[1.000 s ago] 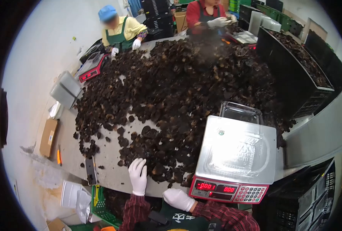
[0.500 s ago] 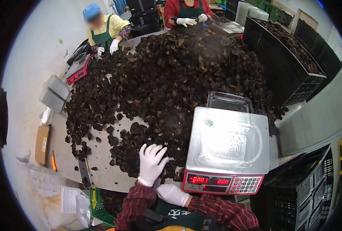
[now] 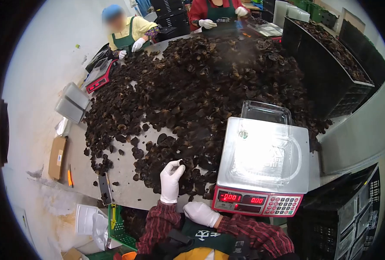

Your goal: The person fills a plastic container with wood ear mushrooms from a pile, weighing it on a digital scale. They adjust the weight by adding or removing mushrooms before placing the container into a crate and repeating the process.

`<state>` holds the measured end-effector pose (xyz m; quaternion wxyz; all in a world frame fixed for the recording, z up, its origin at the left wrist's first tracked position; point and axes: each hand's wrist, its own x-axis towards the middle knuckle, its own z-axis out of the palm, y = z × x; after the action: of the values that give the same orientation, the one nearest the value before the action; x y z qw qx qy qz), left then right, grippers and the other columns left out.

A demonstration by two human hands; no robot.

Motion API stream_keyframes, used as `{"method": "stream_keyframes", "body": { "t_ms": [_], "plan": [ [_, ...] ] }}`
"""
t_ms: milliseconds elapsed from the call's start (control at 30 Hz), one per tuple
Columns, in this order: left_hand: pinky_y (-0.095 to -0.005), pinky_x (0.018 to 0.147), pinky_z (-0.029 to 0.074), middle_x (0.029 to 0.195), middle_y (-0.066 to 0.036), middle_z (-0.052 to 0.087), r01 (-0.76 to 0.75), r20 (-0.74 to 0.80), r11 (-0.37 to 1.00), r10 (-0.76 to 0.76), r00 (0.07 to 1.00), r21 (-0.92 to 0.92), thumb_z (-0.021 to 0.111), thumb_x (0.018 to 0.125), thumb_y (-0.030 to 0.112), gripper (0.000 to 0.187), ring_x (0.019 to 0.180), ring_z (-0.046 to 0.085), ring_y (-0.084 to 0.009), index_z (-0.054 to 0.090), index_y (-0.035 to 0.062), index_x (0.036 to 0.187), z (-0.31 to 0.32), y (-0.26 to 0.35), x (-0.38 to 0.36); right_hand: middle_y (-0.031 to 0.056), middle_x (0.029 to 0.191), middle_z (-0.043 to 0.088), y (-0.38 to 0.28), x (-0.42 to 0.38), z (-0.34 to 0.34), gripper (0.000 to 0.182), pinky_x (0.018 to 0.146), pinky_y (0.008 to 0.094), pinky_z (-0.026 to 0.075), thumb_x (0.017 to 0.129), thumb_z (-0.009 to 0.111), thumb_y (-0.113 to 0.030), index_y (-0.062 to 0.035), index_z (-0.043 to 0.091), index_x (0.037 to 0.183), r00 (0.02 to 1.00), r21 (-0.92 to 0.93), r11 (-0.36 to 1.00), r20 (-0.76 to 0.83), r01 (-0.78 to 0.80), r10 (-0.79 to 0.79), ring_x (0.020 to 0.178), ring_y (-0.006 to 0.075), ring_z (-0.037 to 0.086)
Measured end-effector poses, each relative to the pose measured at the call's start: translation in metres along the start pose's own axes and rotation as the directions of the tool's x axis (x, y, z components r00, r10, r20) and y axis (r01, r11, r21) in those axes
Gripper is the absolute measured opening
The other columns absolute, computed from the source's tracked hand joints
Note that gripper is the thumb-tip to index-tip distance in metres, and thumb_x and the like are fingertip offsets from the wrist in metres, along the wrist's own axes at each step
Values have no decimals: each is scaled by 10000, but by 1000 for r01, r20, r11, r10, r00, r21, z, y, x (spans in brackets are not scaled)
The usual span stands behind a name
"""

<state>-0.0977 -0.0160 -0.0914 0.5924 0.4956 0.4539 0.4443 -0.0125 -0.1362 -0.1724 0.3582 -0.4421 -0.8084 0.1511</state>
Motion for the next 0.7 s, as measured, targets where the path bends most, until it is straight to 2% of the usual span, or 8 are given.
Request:
{"method": "stream_keyframes", "body": {
  "t_ms": [100, 367, 433, 533, 600, 633, 667, 700],
  "plan": [
    [-381, 813, 558, 1052, -131, 639, 113, 131, 901, -63, 989, -419, 501, 949, 78, 134, 968, 652, -270, 549, 22, 1061, -6, -12, 3, 106, 645, 498, 0, 0, 0, 139, 522, 411, 456, 819, 599, -164, -76, 513, 755, 1000, 30, 999, 7, -13, 13, 592, 290, 563],
    [-365, 770, 550, 1073, -91, 617, 302, 252, 664, -173, 952, -684, 529, 963, 302, 325, 1002, 609, -266, 559, 124, 1234, -29, 2, -10, 102, 667, 504, 0, 1, 1, 101, 525, 405, 469, 816, 577, -139, -78, 524, 755, 999, 17, 1000, -41, -3, 3, 594, 289, 562],
    [-279, 638, 462, 904, -58, 610, 229, 163, 719, -161, 973, -656, 566, 938, 353, 278, 815, 577, -200, 631, 94, 1016, -53, 11, -25, 102, 661, 503, -2, 2, -1, 106, 524, 406, 468, 816, 580, -139, -81, 522, 749, 1000, 5, 1000, -25, -13, 13, 592, 289, 561],
    [-268, 570, 409, 758, -41, 601, 54, 97, 964, -30, 995, -262, 594, 925, 272, 236, 705, 557, -155, 642, 51, 857, -126, 38, -56, 101, 638, 494, -1, 2, 0, 124, 518, 407, 466, 811, 594, -142, -89, 516, 731, 1000, -1, 1000, -12, -10, 10, 580, 288, 557],
    [-275, 584, 410, 736, -53, 610, 210, -240, 933, -141, 960, 293, 629, 871, 180, 172, 683, 570, -182, 655, 46, 765, -167, 53, -83, 104, 629, 490, -2, 3, 0, 133, 514, 407, 465, 804, 605, -138, -89, 512, 721, 998, -44, 999, -59, -22, 20, 575, 290, 555],
    [-291, 605, 426, 759, -66, 621, 57, -210, 742, 114, 971, 668, 645, 841, 153, 140, 703, 582, -208, 659, 45, 753, -187, 50, -93, 114, 609, 473, 0, 4, 2, 167, 494, 419, 437, 794, 625, -128, -82, 500, 693, 997, -9, 1000, -74, -5, 4, 548, 303, 531],
    [-307, 625, 441, 782, -80, 633, -69, -66, 385, 328, 942, 920, 660, 811, 126, 108, 724, 594, -235, 664, 44, 741, -199, 46, -99, 114, 609, 473, -1, 3, 2, 167, 494, 419, 437, 794, 625, -128, -82, 500, 693, 998, -3, 1000, -70, 3, -3, 548, 303, 531],
    [-352, 712, 467, 853, -105, 644, 32, -26, -10, 397, 917, 999, 680, 762, 101, 64, 811, 605, -287, 683, 57, 809, -195, 54, -104, 114, 609, 473, -1, 3, 2, 170, 494, 421, 436, 795, 625, -128, -82, 499, 691, 997, 3, 1000, -82, -1, 2, 548, 304, 530]
  ]
}}
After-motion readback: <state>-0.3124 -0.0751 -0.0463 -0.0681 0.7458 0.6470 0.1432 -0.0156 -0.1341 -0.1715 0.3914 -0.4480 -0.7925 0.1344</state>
